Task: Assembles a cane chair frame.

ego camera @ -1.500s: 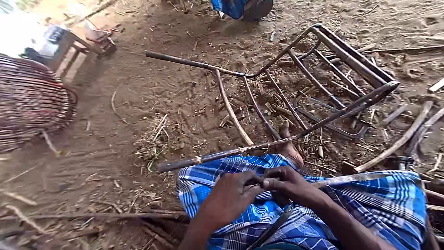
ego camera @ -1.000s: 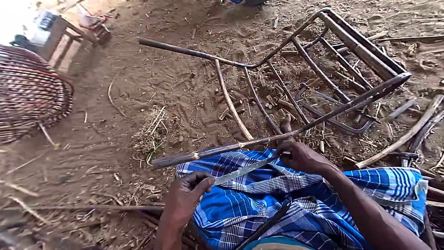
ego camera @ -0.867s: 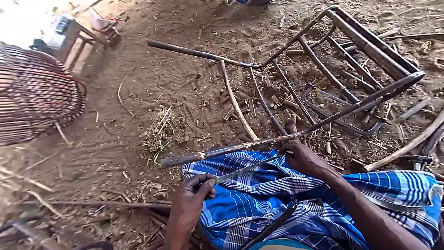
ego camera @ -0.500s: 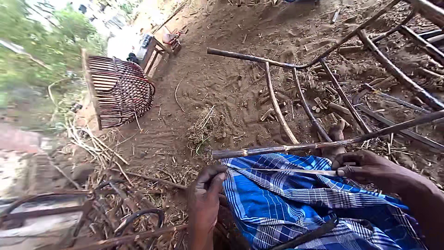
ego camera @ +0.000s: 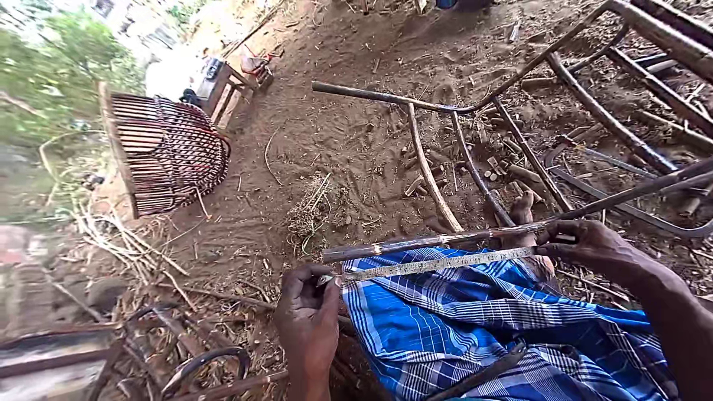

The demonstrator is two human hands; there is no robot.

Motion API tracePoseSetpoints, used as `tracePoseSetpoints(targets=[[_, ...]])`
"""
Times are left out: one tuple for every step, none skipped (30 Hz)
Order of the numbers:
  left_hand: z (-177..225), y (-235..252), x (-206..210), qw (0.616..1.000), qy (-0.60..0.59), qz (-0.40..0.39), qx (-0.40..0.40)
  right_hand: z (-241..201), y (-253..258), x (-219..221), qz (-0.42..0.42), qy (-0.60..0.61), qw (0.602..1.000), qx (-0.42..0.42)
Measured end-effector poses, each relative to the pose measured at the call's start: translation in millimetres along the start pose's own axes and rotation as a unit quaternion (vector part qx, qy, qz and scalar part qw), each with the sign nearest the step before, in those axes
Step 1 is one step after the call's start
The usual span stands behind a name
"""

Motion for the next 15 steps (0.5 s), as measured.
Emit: tracePoseSetpoints(targets=[[0, -1, 1, 1.000, -0.020, 0.011, -0.010, 4, 1, 0, 0.016, -0.008, 1.000, -0.004], [-2, -1, 1, 0.998, -0.047, 0.020, -0.021, 7, 2, -1, 0.030, -0.009, 0.999, -0.010], [-3, -1, 1, 0.996, -0.077, 0.026, -0.032, 8, 2, 0, 0.041, -0.007, 0.999, -0.015], [-5, -1, -1, 0.993, -0.108, 0.032, -0.041, 8, 3, 0, 0.051, -0.005, 0.998, -0.021], [-8, -1, -2, 0.989, -0.132, 0.038, -0.047, 8, 2, 1, 0.056, -0.005, 0.998, -0.025], [-10, -1, -4, 0.986, -0.151, 0.047, -0.053, 7, 2, 2, 0.060, -0.007, 0.998, -0.025], [-12, 0, -5, 0.984, -0.162, 0.055, -0.057, 7, 3, 2, 0.062, -0.012, 0.998, -0.024], [-13, 1, -6, 0.983, -0.166, 0.060, -0.059, 9, 3, 2, 0.064, -0.020, 0.997, -0.024], [-12, 1, -6, 0.984, -0.158, 0.065, -0.059, 11, 4, 1, 0.068, -0.027, 0.997, -0.024], [-11, 1, -7, 0.987, -0.137, 0.069, -0.054, 13, 5, 1, 0.072, -0.036, 0.997, -0.022], [-9, 2, -7, 0.990, -0.108, 0.079, -0.047, 15, 6, 0, 0.076, -0.043, 0.996, -0.018], [-7, 2, -7, 0.992, -0.078, 0.090, -0.039, 15, 6, -1, 0.080, -0.051, 0.995, -0.011], [-6, 2, -7, 0.993, -0.048, 0.103, -0.030, 16, 7, -2, 0.082, -0.062, 0.995, -0.003], [-6, 3, -8, 0.993, -0.019, 0.116, -0.026, 17, 8, -3, 0.085, -0.071, 0.994, -0.001], [-7, 4, -8, 0.992, 0.007, 0.125, -0.025, 19, 9, -4, 0.087, -0.076, 0.993, -0.003]])
Point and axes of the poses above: each hand's wrist, its own y-axis towards the middle knuckle, its own x-axis out of the palm, z = x × y, the point moved 6 cm from there along y, towards the middle knuckle, and after that the axes turned 6 degrees about -z, right-handed, at the moved point
